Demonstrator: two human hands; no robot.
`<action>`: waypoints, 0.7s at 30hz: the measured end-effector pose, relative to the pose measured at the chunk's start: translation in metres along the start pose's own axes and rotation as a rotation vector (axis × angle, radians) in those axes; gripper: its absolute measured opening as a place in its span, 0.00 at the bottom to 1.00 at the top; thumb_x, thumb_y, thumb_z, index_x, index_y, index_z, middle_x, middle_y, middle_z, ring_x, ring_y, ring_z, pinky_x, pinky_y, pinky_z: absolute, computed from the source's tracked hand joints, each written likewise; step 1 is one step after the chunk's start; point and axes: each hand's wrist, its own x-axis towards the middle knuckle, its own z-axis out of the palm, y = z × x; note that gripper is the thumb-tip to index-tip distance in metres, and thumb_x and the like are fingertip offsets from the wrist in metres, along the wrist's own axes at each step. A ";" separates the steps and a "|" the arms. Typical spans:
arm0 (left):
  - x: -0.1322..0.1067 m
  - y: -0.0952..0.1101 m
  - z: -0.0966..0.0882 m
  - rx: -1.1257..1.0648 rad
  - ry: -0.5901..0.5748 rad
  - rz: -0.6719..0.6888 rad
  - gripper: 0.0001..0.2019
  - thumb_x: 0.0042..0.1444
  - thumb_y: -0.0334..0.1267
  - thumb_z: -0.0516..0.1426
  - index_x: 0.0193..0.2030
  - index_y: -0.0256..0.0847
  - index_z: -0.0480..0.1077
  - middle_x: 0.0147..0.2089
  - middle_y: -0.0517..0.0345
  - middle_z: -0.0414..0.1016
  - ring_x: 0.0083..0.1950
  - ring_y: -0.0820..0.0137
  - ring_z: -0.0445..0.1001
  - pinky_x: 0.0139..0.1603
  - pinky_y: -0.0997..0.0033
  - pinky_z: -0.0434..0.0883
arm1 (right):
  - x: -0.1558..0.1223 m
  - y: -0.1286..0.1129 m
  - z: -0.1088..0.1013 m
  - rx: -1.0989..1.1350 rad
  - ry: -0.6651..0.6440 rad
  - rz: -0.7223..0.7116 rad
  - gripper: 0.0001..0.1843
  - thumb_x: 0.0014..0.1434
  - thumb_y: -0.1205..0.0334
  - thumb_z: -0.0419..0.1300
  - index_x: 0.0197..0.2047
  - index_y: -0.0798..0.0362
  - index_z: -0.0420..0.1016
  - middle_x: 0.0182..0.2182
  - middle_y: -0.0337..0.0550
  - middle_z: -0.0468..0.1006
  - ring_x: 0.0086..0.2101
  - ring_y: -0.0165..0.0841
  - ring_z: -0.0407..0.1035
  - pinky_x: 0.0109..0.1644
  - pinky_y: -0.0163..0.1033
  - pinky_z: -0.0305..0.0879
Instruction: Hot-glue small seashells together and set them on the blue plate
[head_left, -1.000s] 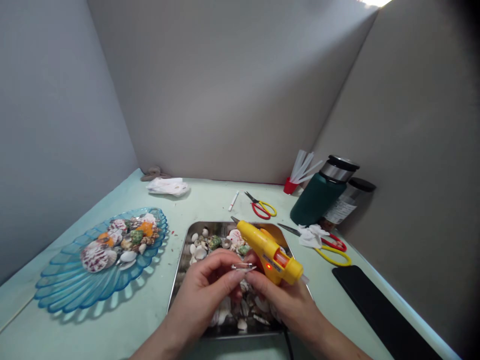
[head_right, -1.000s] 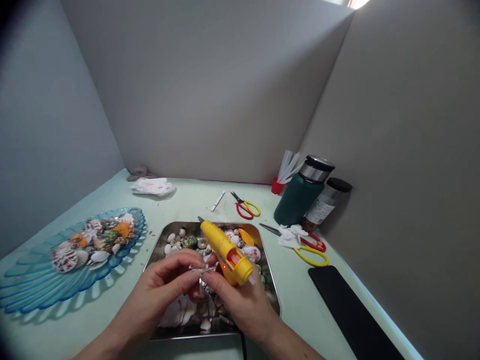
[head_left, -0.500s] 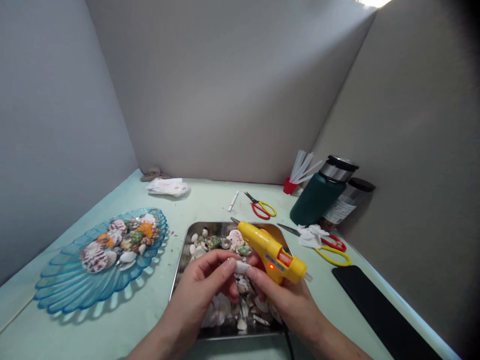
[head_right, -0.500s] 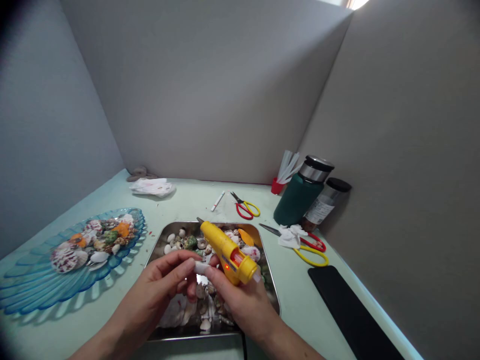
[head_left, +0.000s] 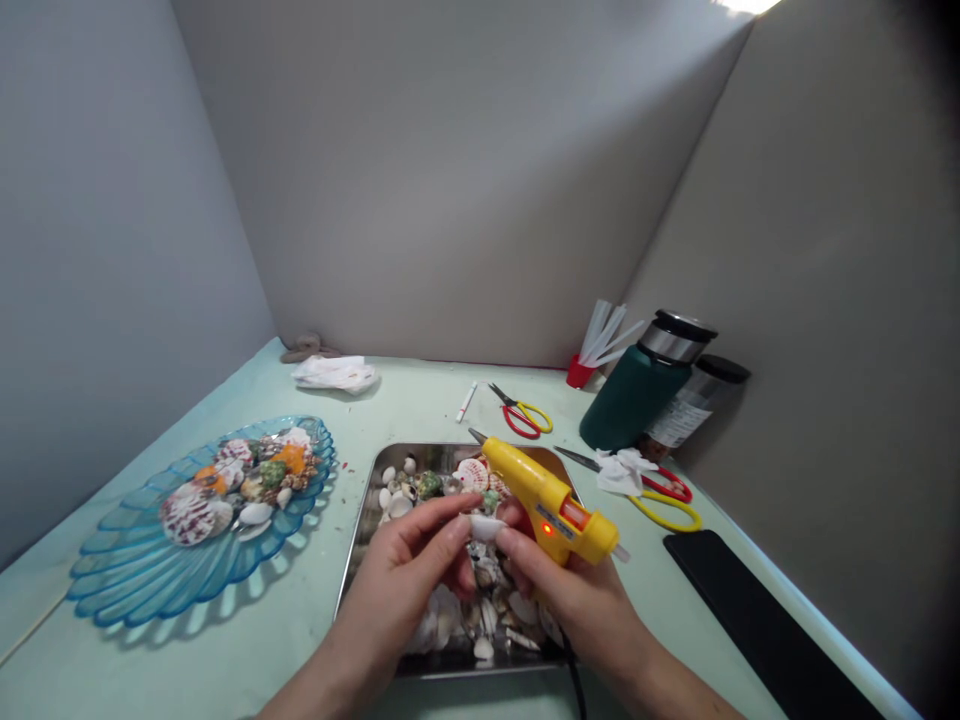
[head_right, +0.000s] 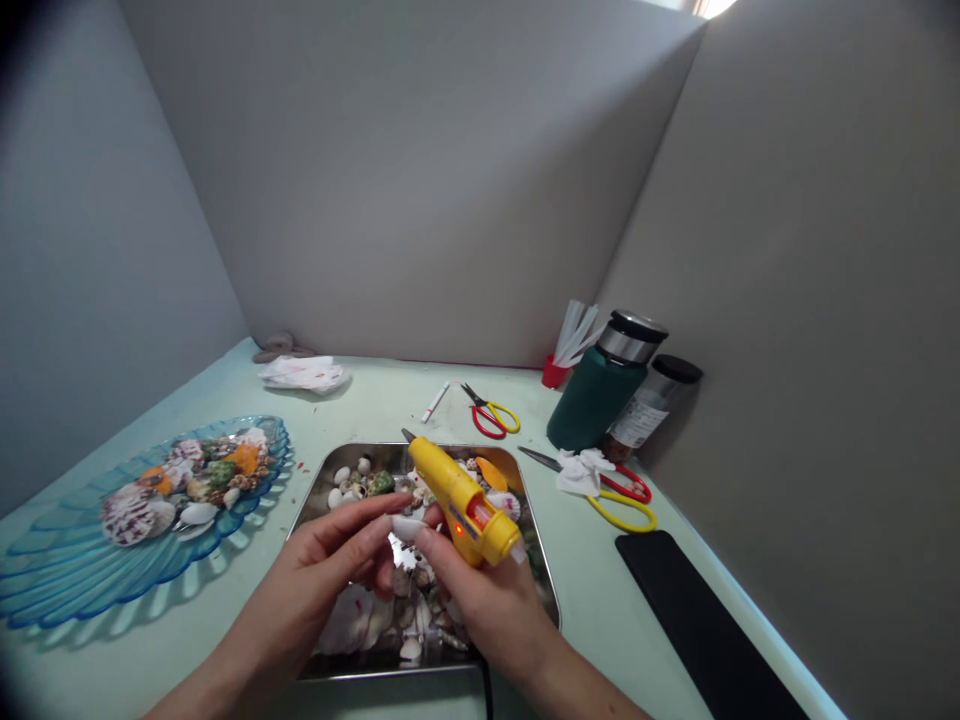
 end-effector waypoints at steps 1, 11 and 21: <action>0.000 0.000 0.000 0.016 -0.002 0.001 0.20 0.50 0.44 0.61 0.48 0.37 0.72 0.19 0.62 0.70 0.23 0.73 0.66 0.27 0.76 0.64 | 0.001 0.001 0.000 0.016 0.016 0.013 0.14 0.53 0.52 0.63 0.38 0.53 0.73 0.19 0.34 0.67 0.21 0.27 0.61 0.25 0.33 0.59; -0.002 0.001 0.001 -0.012 -0.059 -0.021 0.11 0.50 0.43 0.61 0.32 0.36 0.73 0.19 0.62 0.70 0.21 0.76 0.66 0.26 0.78 0.63 | 0.004 -0.001 0.000 0.171 -0.008 0.084 0.17 0.51 0.52 0.65 0.39 0.54 0.72 0.17 0.32 0.66 0.19 0.25 0.59 0.23 0.32 0.55; 0.002 -0.004 -0.001 -0.123 -0.074 -0.093 0.10 0.46 0.41 0.64 0.31 0.36 0.73 0.18 0.62 0.71 0.19 0.77 0.67 0.25 0.78 0.67 | 0.005 -0.003 0.002 0.212 -0.035 0.088 0.19 0.50 0.53 0.65 0.41 0.55 0.70 0.19 0.31 0.68 0.19 0.23 0.59 0.23 0.30 0.56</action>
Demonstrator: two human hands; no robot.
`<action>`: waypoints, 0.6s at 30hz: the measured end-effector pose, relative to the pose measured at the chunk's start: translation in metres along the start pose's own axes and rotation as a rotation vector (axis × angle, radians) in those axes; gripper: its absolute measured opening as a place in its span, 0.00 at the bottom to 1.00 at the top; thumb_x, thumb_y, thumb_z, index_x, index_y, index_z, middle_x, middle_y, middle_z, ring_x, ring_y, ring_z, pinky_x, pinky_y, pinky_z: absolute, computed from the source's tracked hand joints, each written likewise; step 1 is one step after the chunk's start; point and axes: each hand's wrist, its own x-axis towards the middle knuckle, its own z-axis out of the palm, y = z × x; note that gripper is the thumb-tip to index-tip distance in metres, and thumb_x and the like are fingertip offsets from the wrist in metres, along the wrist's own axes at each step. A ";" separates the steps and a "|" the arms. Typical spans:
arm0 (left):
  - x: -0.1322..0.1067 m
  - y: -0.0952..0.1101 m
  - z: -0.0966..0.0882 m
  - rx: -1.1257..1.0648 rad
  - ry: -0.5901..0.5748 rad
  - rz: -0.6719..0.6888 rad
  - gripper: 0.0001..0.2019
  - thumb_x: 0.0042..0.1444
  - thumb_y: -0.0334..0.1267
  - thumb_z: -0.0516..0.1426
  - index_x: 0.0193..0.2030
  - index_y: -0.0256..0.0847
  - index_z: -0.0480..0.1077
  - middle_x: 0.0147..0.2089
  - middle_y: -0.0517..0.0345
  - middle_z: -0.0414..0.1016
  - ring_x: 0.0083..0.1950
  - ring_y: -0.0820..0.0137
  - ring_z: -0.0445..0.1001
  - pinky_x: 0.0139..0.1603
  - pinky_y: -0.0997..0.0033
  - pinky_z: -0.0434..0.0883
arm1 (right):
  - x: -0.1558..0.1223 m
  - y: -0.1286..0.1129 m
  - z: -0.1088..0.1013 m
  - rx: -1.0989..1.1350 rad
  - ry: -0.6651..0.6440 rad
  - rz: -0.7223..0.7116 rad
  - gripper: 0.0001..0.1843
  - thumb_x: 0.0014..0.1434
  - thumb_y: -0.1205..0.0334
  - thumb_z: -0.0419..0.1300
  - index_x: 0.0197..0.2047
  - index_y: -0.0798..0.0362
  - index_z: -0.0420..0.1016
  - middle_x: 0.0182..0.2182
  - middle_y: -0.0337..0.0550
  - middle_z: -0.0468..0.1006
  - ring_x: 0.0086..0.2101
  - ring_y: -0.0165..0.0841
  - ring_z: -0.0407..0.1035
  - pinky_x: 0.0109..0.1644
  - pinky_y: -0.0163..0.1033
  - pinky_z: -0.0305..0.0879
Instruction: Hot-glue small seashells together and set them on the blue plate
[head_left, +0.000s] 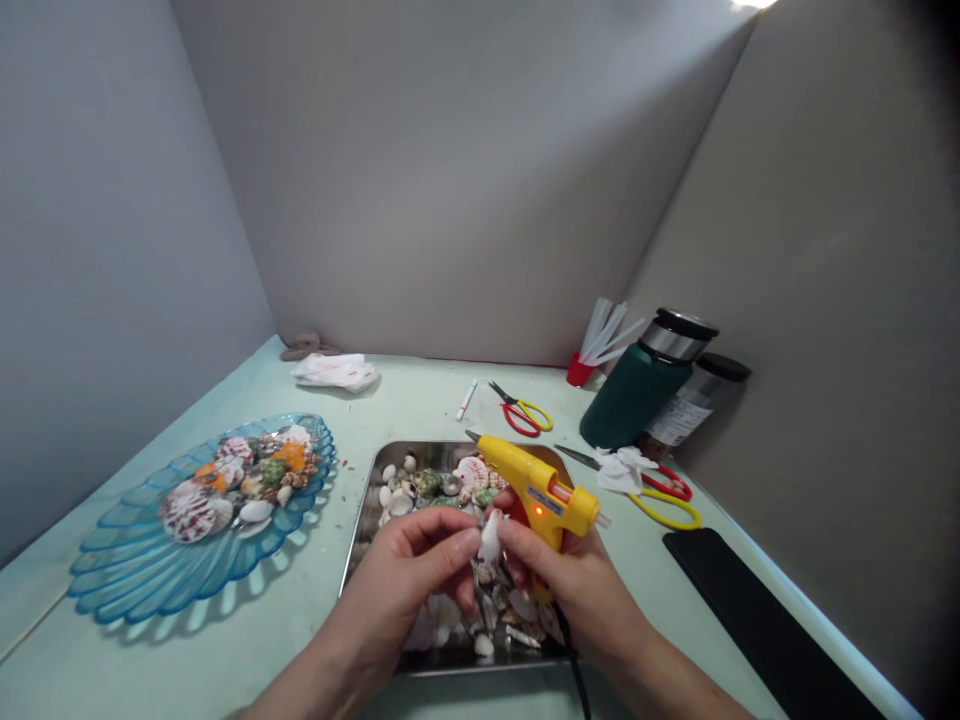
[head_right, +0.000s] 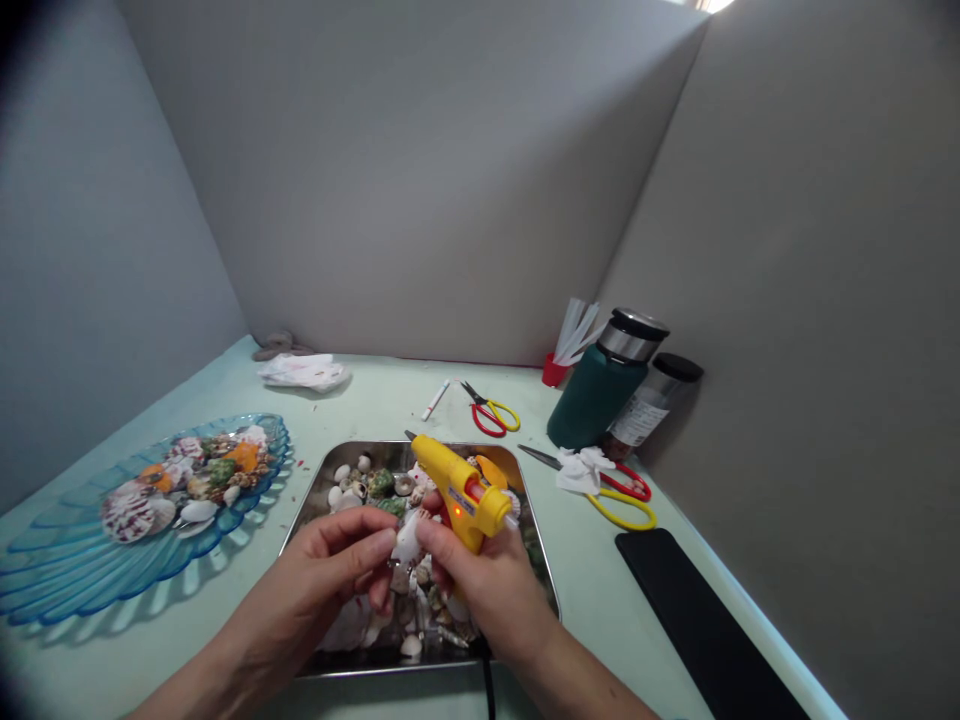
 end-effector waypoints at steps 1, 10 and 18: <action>0.000 0.000 0.000 -0.006 0.001 0.002 0.10 0.46 0.40 0.64 0.31 0.35 0.74 0.19 0.61 0.71 0.19 0.77 0.68 0.24 0.78 0.66 | 0.000 0.000 0.000 0.000 0.007 0.005 0.19 0.50 0.53 0.66 0.41 0.55 0.70 0.19 0.31 0.68 0.18 0.23 0.59 0.23 0.30 0.56; 0.002 -0.003 -0.002 -0.022 0.002 -0.007 0.12 0.47 0.41 0.64 0.34 0.34 0.75 0.16 0.61 0.71 0.18 0.77 0.67 0.24 0.78 0.66 | 0.002 0.002 -0.001 0.081 -0.021 0.017 0.20 0.48 0.54 0.67 0.41 0.55 0.69 0.17 0.30 0.67 0.18 0.22 0.59 0.21 0.28 0.56; 0.002 -0.004 -0.001 0.017 -0.001 0.010 0.12 0.46 0.43 0.64 0.29 0.36 0.72 0.14 0.67 0.62 0.16 0.79 0.58 0.19 0.77 0.65 | 0.002 0.004 -0.002 0.046 -0.002 0.017 0.20 0.48 0.54 0.68 0.41 0.55 0.70 0.18 0.30 0.67 0.18 0.22 0.59 0.21 0.27 0.56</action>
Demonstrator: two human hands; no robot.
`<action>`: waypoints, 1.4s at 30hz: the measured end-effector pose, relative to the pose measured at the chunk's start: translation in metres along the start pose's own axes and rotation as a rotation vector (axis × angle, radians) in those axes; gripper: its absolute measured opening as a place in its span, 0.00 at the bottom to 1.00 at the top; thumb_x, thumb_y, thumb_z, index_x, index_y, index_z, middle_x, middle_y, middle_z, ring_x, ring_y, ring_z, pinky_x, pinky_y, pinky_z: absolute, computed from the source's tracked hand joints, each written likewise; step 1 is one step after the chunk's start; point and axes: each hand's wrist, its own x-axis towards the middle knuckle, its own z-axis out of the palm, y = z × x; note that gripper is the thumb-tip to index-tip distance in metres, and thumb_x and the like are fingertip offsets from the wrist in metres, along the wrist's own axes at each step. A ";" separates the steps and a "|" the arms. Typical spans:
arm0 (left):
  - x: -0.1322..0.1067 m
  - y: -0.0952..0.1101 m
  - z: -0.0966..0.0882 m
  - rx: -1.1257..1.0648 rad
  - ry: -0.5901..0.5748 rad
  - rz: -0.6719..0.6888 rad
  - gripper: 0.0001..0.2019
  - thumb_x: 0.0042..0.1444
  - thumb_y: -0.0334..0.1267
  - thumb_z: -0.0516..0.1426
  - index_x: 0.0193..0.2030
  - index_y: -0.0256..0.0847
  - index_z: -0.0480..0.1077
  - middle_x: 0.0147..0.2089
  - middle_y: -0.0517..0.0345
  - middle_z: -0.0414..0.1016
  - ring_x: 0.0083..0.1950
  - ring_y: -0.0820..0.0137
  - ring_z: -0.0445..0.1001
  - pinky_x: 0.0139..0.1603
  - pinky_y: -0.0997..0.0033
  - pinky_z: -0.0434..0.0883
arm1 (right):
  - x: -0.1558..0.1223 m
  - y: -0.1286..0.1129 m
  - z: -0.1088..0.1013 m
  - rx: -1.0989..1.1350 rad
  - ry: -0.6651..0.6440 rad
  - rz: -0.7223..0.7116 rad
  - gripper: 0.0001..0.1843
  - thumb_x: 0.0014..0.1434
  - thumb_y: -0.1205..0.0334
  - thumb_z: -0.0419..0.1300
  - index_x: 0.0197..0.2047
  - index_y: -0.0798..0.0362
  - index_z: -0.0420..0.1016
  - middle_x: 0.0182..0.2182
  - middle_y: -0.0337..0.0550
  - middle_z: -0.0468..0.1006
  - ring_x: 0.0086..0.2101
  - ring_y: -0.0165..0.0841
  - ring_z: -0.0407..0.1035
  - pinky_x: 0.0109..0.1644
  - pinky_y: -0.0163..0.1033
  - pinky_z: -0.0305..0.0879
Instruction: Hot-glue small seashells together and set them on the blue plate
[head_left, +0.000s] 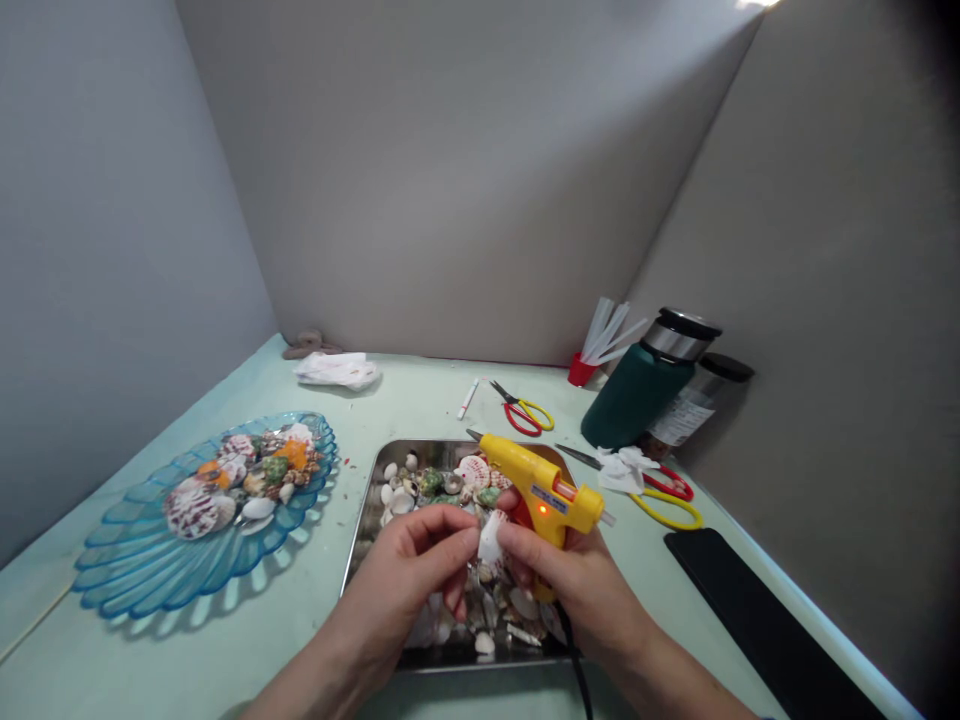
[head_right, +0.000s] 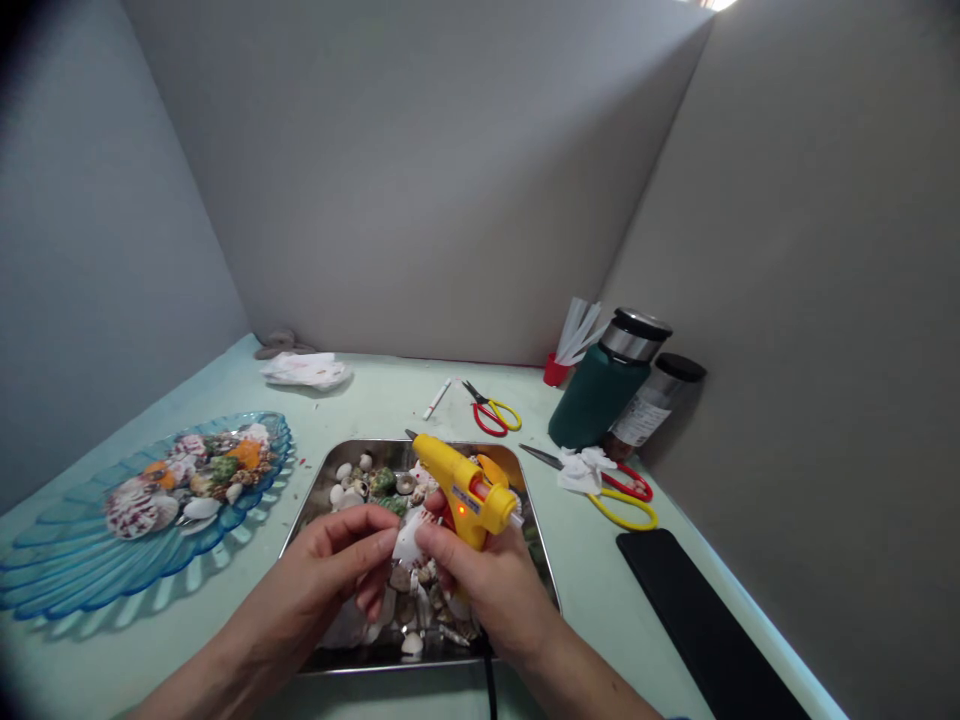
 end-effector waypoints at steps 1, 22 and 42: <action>0.000 0.000 0.000 0.008 -0.002 0.005 0.12 0.46 0.42 0.64 0.29 0.35 0.71 0.14 0.67 0.62 0.16 0.79 0.58 0.19 0.77 0.65 | 0.000 0.000 0.000 -0.005 0.002 0.000 0.19 0.48 0.54 0.68 0.41 0.55 0.71 0.19 0.30 0.67 0.19 0.22 0.59 0.22 0.27 0.56; -0.003 0.011 0.006 0.193 0.079 0.100 0.12 0.43 0.43 0.64 0.28 0.35 0.72 0.16 0.67 0.65 0.16 0.80 0.60 0.18 0.81 0.59 | 0.000 -0.002 0.002 0.010 -0.011 -0.006 0.19 0.48 0.55 0.67 0.40 0.55 0.70 0.19 0.30 0.67 0.18 0.21 0.58 0.21 0.27 0.56; -0.002 0.006 0.003 0.109 0.033 0.029 0.11 0.47 0.43 0.63 0.30 0.36 0.71 0.13 0.68 0.63 0.15 0.80 0.58 0.18 0.80 0.59 | -0.001 -0.004 0.003 0.013 -0.004 0.003 0.17 0.48 0.56 0.67 0.39 0.55 0.71 0.20 0.31 0.68 0.18 0.22 0.58 0.20 0.27 0.56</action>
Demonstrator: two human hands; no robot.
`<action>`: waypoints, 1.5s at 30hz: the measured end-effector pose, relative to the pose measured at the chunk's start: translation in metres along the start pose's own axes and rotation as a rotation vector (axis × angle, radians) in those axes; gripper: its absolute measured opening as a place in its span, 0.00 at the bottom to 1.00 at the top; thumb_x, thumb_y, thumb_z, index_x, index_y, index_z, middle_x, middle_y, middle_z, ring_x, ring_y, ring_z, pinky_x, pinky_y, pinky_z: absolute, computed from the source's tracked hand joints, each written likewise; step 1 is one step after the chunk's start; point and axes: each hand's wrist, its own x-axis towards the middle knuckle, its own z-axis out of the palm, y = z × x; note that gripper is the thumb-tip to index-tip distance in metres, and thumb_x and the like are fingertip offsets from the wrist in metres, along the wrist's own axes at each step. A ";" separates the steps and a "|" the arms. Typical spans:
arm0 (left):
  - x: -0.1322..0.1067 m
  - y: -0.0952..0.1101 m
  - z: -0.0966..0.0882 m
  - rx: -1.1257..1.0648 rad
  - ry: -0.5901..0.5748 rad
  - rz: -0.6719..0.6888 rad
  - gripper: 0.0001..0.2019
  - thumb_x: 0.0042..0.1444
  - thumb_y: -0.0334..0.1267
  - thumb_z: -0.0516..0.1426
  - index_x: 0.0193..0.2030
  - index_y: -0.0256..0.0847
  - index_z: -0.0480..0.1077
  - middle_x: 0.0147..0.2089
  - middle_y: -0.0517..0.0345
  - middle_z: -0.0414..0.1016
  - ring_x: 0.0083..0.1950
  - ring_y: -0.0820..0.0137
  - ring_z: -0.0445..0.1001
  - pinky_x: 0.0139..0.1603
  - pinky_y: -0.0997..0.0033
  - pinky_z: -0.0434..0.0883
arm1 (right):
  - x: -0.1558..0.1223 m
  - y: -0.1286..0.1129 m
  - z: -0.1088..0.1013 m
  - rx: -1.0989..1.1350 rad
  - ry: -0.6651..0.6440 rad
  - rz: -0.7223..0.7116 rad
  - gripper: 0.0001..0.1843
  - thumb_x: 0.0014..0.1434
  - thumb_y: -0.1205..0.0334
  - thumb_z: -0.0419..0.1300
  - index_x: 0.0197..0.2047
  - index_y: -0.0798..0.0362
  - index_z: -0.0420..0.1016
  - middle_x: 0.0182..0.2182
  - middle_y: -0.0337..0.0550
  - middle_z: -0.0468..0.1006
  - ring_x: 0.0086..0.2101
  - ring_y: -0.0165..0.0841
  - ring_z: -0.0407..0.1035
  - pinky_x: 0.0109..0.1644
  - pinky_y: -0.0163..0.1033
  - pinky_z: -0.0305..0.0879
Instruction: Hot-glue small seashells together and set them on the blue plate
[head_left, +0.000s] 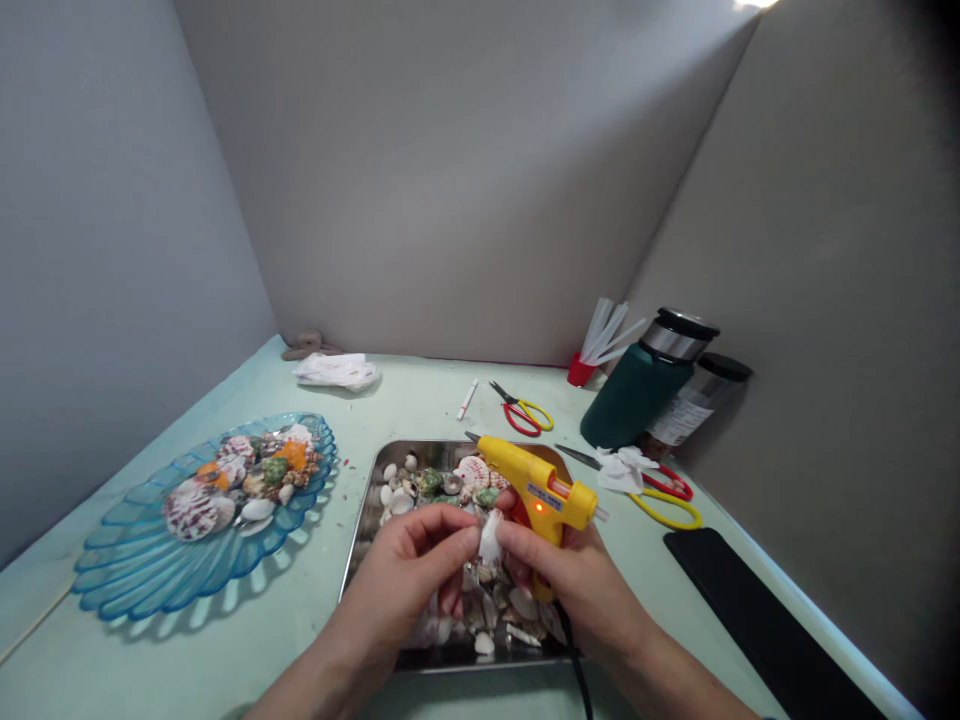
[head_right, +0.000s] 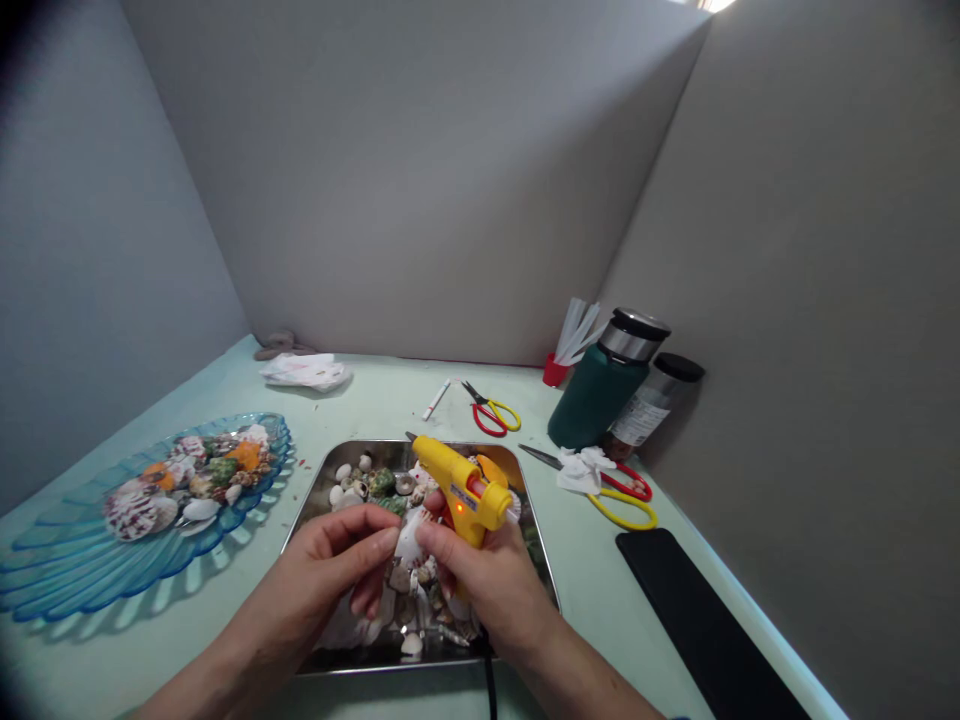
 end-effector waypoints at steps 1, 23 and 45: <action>0.000 -0.001 0.000 -0.010 0.001 -0.001 0.11 0.49 0.43 0.62 0.31 0.36 0.71 0.13 0.68 0.62 0.15 0.80 0.58 0.19 0.80 0.60 | 0.000 -0.001 0.001 0.001 0.008 0.005 0.18 0.48 0.55 0.67 0.39 0.54 0.71 0.19 0.31 0.68 0.18 0.22 0.58 0.20 0.27 0.56; 0.000 0.000 0.003 0.002 -0.021 0.026 0.15 0.44 0.44 0.64 0.29 0.39 0.64 0.16 0.70 0.62 0.16 0.79 0.60 0.18 0.78 0.65 | 0.001 0.002 -0.001 -0.041 0.029 0.007 0.19 0.47 0.55 0.67 0.40 0.54 0.71 0.20 0.31 0.68 0.18 0.23 0.59 0.21 0.29 0.56; 0.000 -0.001 0.001 -0.064 0.015 0.036 0.11 0.47 0.42 0.63 0.30 0.36 0.69 0.16 0.66 0.66 0.16 0.80 0.60 0.19 0.79 0.64 | 0.003 0.000 -0.001 -0.059 -0.070 0.085 0.19 0.52 0.51 0.63 0.41 0.56 0.69 0.16 0.32 0.70 0.15 0.23 0.60 0.18 0.27 0.57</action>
